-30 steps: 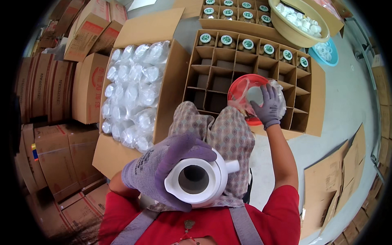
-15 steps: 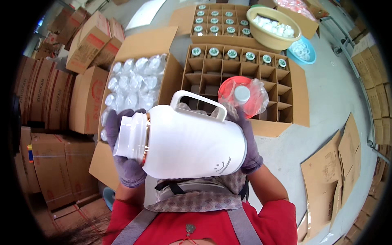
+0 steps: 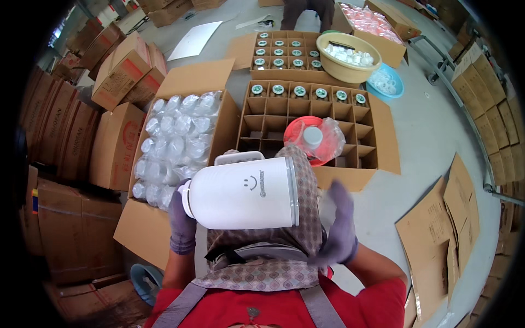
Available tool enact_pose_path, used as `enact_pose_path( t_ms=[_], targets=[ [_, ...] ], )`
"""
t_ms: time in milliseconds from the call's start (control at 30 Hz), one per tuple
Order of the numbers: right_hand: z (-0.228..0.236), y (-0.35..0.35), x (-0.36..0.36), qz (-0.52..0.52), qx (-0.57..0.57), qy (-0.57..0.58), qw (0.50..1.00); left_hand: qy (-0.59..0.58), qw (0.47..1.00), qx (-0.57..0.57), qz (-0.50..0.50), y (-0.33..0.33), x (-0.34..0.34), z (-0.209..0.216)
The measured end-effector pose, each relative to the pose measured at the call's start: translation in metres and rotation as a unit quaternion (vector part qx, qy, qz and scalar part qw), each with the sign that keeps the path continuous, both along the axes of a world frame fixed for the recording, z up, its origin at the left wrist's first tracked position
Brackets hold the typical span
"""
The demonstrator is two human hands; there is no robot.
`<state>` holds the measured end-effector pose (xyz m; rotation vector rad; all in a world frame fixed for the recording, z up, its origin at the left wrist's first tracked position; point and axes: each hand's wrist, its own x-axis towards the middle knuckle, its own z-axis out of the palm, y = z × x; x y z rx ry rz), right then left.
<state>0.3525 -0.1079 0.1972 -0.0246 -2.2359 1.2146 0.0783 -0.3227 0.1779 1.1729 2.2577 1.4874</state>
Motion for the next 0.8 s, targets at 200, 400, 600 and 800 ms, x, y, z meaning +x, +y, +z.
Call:
enact_pose_path(
  t_ms=[200,400,600,800],
  targets=[
    [-0.034,0.013,-0.023,0.092,-0.471,-0.105,0.871,-0.171,0.975,0.143,-0.021,-0.016,0.018,-0.010],
    [-0.037,0.025,0.002,0.020,0.017,-0.063,0.998,0.127,0.980,-0.108,-0.107,-0.034,0.021,-0.046],
    [-0.074,0.092,0.028,0.028,-0.319,-0.078,0.944,0.028,0.979,-0.123,-0.162,-0.016,-0.018,-0.022],
    [-0.006,0.091,-0.051,0.104,-0.124,0.013,0.987,-0.224,0.895,-0.125,-0.364,0.169,0.032,0.031]
  ],
)
